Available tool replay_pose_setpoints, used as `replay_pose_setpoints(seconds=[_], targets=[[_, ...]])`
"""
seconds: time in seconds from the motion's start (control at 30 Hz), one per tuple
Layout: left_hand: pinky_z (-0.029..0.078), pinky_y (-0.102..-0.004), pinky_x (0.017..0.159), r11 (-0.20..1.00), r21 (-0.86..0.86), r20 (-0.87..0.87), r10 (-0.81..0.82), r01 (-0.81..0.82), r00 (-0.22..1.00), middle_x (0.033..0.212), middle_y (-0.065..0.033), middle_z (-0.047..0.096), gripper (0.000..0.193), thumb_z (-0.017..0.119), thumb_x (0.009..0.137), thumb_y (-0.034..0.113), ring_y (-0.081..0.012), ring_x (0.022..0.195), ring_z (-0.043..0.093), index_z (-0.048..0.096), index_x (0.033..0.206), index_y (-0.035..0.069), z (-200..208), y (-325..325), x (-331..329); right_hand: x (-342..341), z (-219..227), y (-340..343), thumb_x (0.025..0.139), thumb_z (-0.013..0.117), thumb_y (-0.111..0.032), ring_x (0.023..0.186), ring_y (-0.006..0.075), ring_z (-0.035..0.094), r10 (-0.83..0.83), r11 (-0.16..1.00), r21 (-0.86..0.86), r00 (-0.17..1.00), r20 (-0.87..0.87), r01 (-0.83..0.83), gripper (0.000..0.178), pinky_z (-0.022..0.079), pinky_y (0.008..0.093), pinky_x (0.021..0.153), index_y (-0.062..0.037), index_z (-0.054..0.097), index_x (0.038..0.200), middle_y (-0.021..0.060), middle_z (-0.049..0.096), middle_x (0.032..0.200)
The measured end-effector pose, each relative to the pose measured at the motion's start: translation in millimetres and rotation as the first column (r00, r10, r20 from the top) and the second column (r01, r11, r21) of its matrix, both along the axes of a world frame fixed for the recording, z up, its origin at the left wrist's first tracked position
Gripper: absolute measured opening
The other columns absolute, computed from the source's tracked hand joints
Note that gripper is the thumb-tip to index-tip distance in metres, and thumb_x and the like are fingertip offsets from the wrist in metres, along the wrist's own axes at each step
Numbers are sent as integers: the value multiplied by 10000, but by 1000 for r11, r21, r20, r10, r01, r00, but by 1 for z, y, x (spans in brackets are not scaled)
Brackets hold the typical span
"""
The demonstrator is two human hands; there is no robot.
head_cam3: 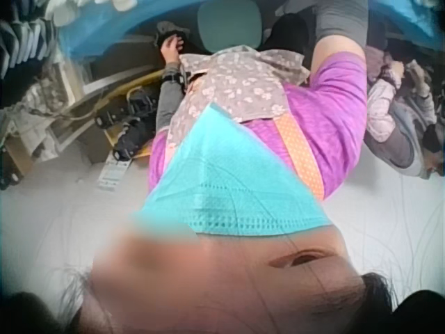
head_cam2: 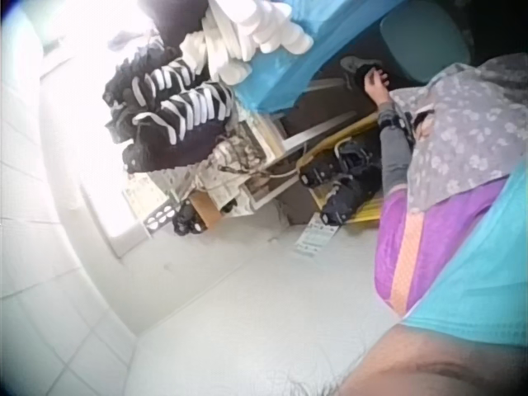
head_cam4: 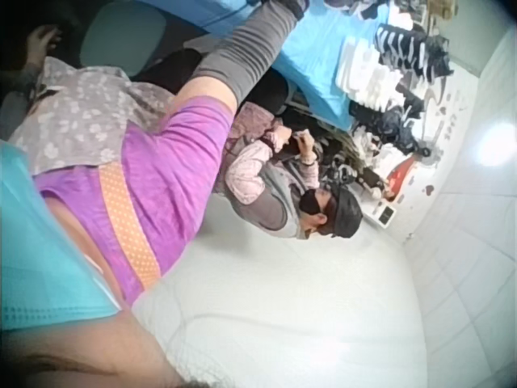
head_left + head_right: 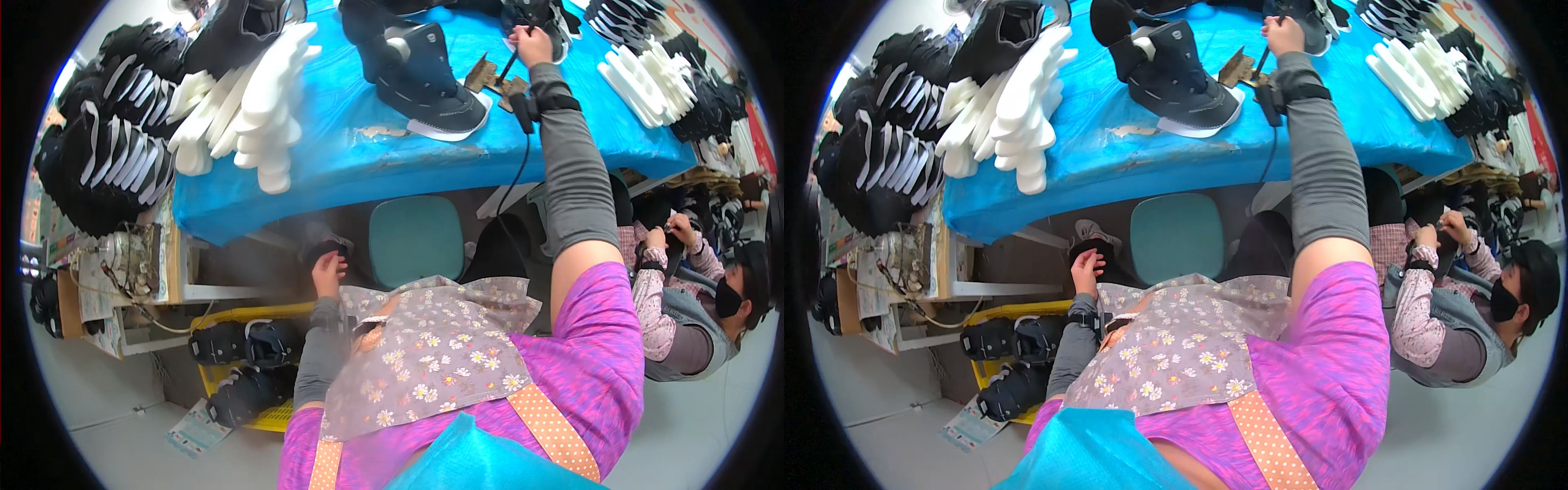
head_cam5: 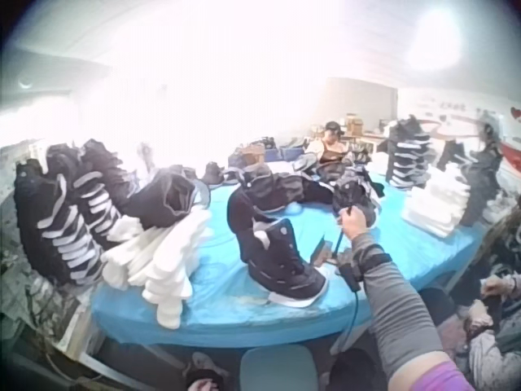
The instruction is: The person handles black shoe components, fits a black interior lining into a black shoe upper, and presses the lining into place by hand.
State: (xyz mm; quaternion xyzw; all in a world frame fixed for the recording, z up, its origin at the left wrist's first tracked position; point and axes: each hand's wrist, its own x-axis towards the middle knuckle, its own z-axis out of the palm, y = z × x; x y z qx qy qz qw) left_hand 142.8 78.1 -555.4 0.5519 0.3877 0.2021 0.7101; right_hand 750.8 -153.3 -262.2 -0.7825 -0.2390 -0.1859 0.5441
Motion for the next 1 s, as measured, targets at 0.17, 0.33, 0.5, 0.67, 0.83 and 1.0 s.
replay_pose_setpoints(seconds=[0.17, 0.33, 0.5, 0.67, 0.83, 1.0], targets=[[464, -219, 569, 998, 45, -36, -38, 39, 999, 894, -59, 670, 217, 580, 935, 171, -105, 722, 617, 625, 1093, 29, -8, 0, -5, -81, 33, -46, 966, 525, -238, 732, 192, 666, -84, 996, 34, 924, 372, 77, 223, 508, 334, 712, -49, 635, 927, 37, 708, 747], [458, -222, 565, 986, 124, -55, -103, 109, 993, 889, -59, 671, 201, 577, 930, 165, -105, 708, 611, 634, 1071, 34, -19, 9, 4, -219, 101, -85, 1014, 483, -207, 928, 219, 668, 265, 949, 127, 948, 177, -289, 230, 501, 283, 822, 3, 570, 979, 84, 651, 911], [474, -237, 587, 991, 97, -55, -86, 91, 995, 905, -75, 676, 209, 592, 913, 158, -128, 732, 630, 638, 1066, 23, -13, 4, 19, -321, 80, -85, 1004, 483, -133, 897, 191, 671, 413, 893, -98, 887, -208, -439, 174, 508, 276, 773, 13, 575, 984, 81, 646, 861], [478, -244, 589, 988, 97, -77, -112, 119, 991, 910, -87, 677, 219, 602, 893, 142, -140, 730, 633, 639, 1067, 16, -12, -3, 23, -360, -56, -44, 963, 548, -118, 813, 158, 676, 604, 718, 40, 594, -532, -695, 151, 522, 277, 720, 30, 570, 978, 83, 667, 827], [477, -238, 603, 982, 128, -124, -126, 142, 984, 894, -59, 682, 197, 579, 927, 170, -115, 742, 631, 649, 1052, 35, -7, -4, 14, -396, -163, -4, 931, 594, -187, 745, 337, 641, 557, 731, -144, 705, -439, -667, 179, 491, 382, 666, -16, 588, 985, 166, 642, 814], [476, -236, 604, 983, 130, -138, -110, 128, 984, 894, -55, 684, 194, 580, 922, 165, -112, 747, 631, 651, 1049, 36, -3, -2, 11, -403, -214, -3, 948, 555, -214, 765, 362, 628, 441, 789, -189, 753, -488, -585, 187, 479, 415, 669, -30, 586, 938, 165, 632, 799]])
